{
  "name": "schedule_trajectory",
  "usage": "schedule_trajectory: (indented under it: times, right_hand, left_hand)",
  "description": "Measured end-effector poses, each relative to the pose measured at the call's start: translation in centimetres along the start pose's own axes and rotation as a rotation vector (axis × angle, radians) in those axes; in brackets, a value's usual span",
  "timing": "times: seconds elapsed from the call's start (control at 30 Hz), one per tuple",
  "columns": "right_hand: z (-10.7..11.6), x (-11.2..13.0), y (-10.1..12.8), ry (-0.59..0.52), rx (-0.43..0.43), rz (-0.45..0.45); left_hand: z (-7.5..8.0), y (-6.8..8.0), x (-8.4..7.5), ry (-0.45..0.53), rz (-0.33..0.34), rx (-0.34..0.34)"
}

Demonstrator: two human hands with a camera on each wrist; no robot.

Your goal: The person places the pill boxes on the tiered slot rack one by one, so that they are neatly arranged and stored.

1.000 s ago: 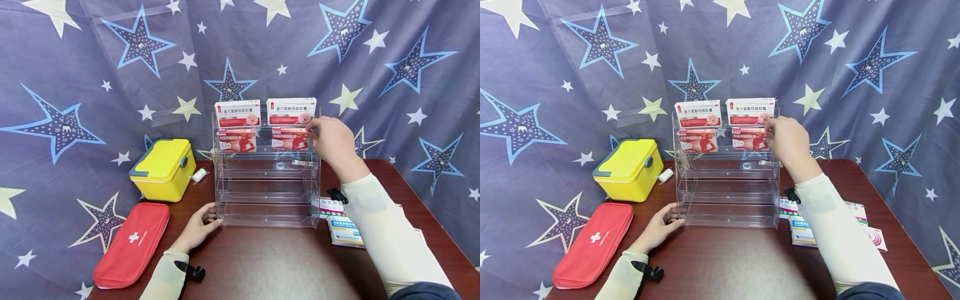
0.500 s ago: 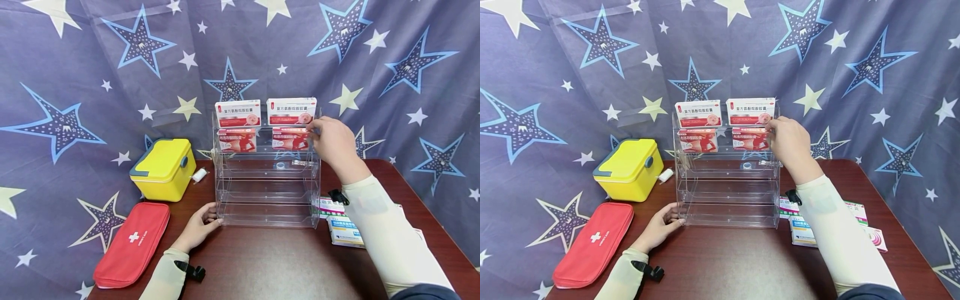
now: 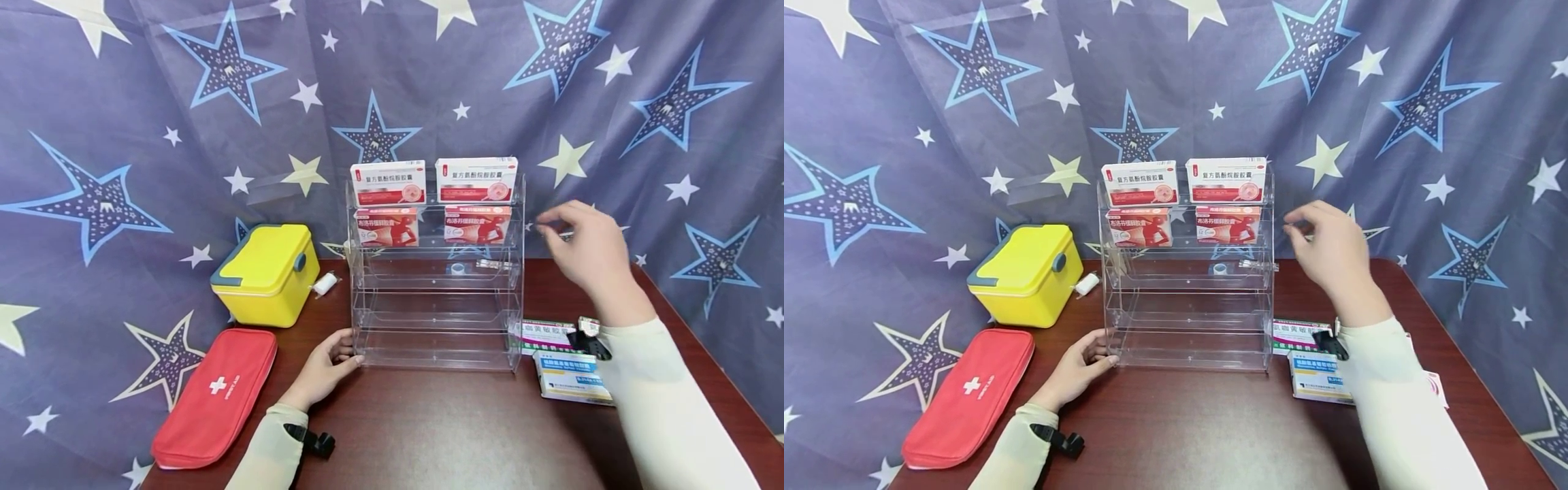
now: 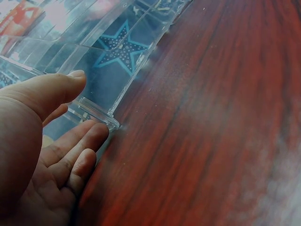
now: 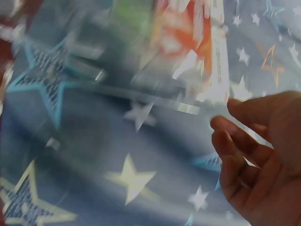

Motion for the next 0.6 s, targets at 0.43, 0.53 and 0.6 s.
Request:
schedule_trajectory:
  times: [0.43, 0.53, 0.6]
  right_hand:
    - [1.0, -18.3, 6.5, 0.106, 0.414, -0.275]
    - [1.2, -21.9, 8.3, 0.102, 0.437, -0.322]
    - [1.4, -23.7, 9.3, 0.095, 0.453, -0.343]
  left_hand:
    - [0.2, -0.1, 0.7, 0.019, -0.019, 0.003]
    - [0.1, 0.0, 0.7, 0.000, -0.015, -0.004]
    - [0.1, 0.0, 0.5, -0.015, -0.012, -0.011]
Point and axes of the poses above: each hand's wrist, its own y-axis away from the middle knuckle, its own z-axis out of the back of the hand, x = y × z, the point moved 3 cm from there along -y, towards the middle knuckle, and after that the axes turned 12 degrees about -z, right-handed, at the moved point
